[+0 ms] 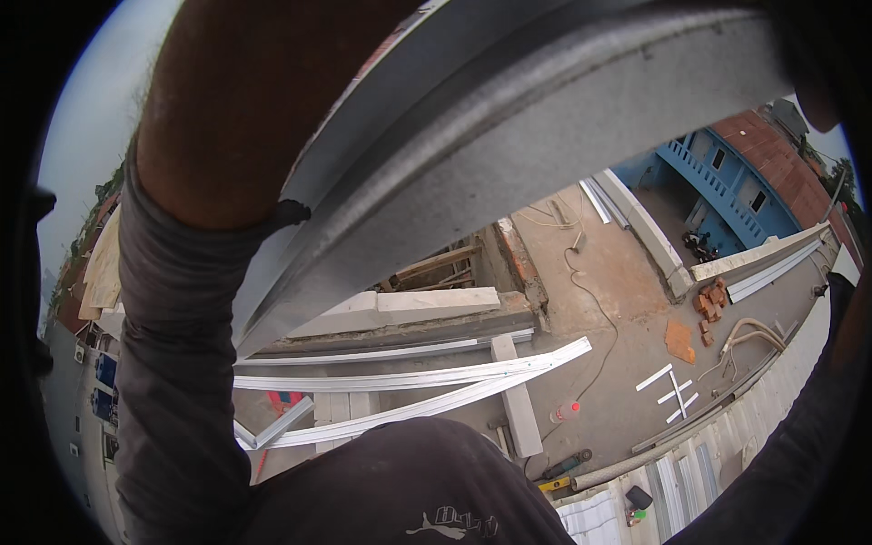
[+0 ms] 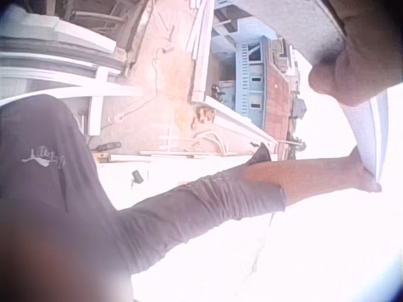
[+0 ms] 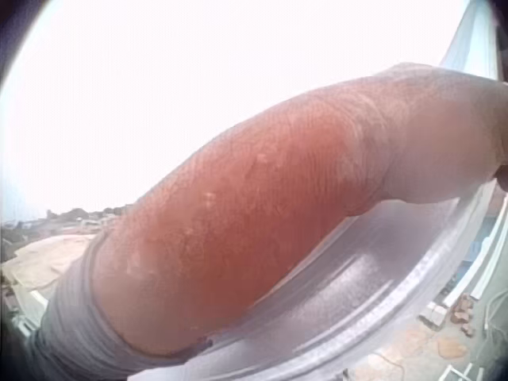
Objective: The person measures and cuts long white metal profiles using an angle grinder on a rooftop. They mark the profiles, cut them to length, and place the cut pieces aside.
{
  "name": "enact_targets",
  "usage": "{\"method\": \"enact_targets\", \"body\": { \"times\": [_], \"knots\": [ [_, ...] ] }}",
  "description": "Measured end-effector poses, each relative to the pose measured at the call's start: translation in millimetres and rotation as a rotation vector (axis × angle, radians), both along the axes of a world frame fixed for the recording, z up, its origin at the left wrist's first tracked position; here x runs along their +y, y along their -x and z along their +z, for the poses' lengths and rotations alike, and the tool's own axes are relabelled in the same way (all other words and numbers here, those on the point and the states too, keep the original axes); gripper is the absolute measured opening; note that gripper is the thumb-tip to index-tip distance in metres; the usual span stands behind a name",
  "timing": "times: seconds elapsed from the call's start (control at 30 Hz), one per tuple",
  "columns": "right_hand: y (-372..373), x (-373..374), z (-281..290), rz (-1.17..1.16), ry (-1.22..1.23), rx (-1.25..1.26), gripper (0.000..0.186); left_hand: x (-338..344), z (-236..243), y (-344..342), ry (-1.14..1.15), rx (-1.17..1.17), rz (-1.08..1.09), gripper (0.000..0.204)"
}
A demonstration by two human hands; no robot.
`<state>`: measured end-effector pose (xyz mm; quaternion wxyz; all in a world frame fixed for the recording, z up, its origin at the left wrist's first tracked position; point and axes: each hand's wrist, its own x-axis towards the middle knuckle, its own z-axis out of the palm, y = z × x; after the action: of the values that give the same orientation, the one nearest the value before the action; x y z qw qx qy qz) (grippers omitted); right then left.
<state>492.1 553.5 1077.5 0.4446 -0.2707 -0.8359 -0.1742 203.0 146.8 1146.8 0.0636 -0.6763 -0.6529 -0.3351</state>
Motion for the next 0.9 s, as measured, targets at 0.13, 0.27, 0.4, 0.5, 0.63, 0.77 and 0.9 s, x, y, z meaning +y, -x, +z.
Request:
{"method": "enact_targets", "body": {
  "times": [0.13,0.27,0.4,0.5,0.63,0.77,0.9],
  "knots": [
    [28.4,34.7,-50.6,0.057,0.051,-0.084,0.068,-51.5,-75.7,-4.5,0.178,-0.029,-0.048,0.091],
    [66.5,51.7,-114.4,0.107,0.105,-0.210,0.072,-128.3,-173.6,13.0,0.466,-0.167,-0.064,0.097],
    [100.9,47.1,-182.2,0.126,0.153,-0.344,0.075,-199.4,-274.7,35.8,0.778,-0.383,0.144,0.103],
    [121.5,31.3,-234.9,0.144,0.179,-0.431,0.078,-228.7,-343.0,44.3,0.860,-0.625,0.292,0.104],
    [137.4,4.3,-289.1,0.165,0.190,-0.516,0.082,-203.7,-417.7,34.3,0.992,-0.621,0.343,0.102],
    [144.0,-31.7,-325.8,0.185,0.176,-0.560,0.085,-195.0,-478.4,34.0,0.992,-0.821,0.338,0.114],
    [145.8,-84.0,-348.0,0.209,0.114,-0.544,0.089,-260.9,-531.2,45.8,1.034,-0.686,0.531,0.117]
  ]
}}
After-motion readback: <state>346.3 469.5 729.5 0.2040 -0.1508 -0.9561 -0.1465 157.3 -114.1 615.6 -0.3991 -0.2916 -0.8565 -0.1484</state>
